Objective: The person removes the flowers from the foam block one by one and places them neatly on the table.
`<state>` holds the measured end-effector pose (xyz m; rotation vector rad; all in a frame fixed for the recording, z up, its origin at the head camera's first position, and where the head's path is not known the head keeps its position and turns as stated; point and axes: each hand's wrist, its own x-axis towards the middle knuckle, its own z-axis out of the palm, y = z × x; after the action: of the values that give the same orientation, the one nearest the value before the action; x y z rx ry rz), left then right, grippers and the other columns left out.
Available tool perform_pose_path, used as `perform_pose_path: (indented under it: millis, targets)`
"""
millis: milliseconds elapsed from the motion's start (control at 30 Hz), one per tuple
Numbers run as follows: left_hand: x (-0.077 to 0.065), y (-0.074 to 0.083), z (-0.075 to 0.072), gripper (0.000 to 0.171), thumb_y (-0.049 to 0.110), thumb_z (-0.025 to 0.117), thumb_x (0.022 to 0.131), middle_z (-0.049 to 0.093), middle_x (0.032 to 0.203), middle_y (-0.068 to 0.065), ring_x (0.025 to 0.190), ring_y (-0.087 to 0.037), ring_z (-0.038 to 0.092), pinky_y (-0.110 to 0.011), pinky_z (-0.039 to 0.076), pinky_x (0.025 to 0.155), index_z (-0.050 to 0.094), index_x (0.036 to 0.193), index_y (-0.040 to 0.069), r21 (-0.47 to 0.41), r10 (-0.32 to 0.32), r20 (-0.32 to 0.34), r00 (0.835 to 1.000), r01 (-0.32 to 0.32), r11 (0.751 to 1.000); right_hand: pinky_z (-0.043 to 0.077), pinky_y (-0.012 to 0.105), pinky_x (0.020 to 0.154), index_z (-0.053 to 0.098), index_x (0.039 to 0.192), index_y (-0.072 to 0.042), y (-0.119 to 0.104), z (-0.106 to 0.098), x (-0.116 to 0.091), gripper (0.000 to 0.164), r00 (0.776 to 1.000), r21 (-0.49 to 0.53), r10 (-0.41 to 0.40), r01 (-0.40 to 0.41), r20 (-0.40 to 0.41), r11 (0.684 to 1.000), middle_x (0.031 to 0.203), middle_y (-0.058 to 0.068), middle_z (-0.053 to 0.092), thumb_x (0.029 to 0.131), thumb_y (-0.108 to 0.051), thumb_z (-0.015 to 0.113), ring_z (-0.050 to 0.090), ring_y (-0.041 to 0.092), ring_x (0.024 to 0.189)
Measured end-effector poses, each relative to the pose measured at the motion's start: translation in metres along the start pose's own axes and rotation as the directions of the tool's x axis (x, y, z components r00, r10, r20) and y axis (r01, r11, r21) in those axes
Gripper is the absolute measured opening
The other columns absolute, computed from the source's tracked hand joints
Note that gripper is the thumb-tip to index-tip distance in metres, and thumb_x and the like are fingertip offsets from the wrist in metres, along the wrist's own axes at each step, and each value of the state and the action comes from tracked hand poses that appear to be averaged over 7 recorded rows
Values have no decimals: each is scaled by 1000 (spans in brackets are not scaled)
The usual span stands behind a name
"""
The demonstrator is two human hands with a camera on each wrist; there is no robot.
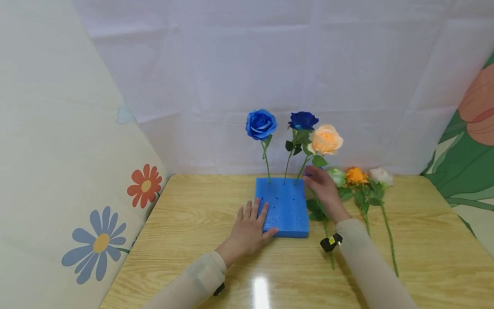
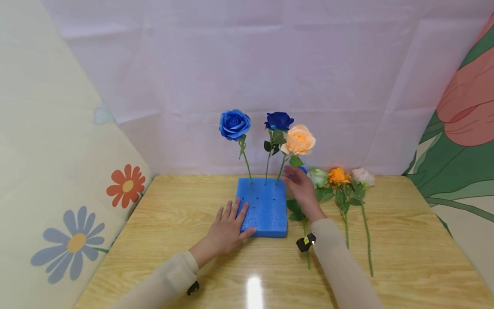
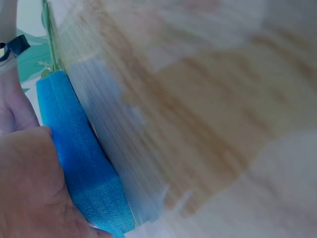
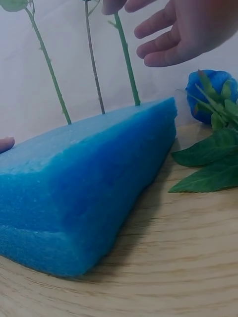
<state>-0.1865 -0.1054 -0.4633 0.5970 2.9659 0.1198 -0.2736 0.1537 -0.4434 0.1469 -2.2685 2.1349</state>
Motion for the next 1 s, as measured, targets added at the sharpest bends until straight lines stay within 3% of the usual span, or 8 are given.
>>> perform_pose_path:
  millis: [233, 467, 700, 1000]
  targets:
    - [-1, 0, 0, 86, 70, 29, 101, 11, 168, -19, 153, -45, 14, -60, 17, 121, 20, 163, 12, -4, 1, 2, 1000, -1, 1000, 42, 48, 110, 52, 144, -1, 2, 8, 7, 52, 999, -48, -20, 17, -48, 999, 144, 20, 55, 98, -18, 69, 51, 35, 132]
    - [0, 0, -1, 86, 70, 29, 101, 12, 168, -20, 152, -46, 15, -61, 18, 121, 20, 163, 11, 6, 7, -6, 1000, -7, 1000, 44, 46, 107, 58, 135, 4, 3, 16, 15, 43, 992, -87, -21, 11, -122, 996, 135, 25, 60, 97, -11, 69, 55, 35, 125]
    - [0, 0, 0, 87, 70, 29, 101, 12, 168, -20, 153, -45, 15, -60, 18, 121, 20, 163, 11, 3, 6, -6, 1000, -6, 1000, 47, 42, 102, 63, 127, 1, 2, 19, 19, 37, 985, -122, 26, -48, -171, 991, 129, 20, 65, 96, -18, 71, 59, 31, 119]
    - [1, 0, 1, 86, 71, 29, 100, 12, 168, -19, 153, -45, 15, -60, 18, 121, 20, 163, 13, 2, 2, 0, 1000, -2, 1000, 54, 39, 98, 61, 125, 3, -1, 21, 25, 34, 983, -43, 51, -60, -175, 997, 128, 19, 65, 98, -16, 69, 63, 30, 115]
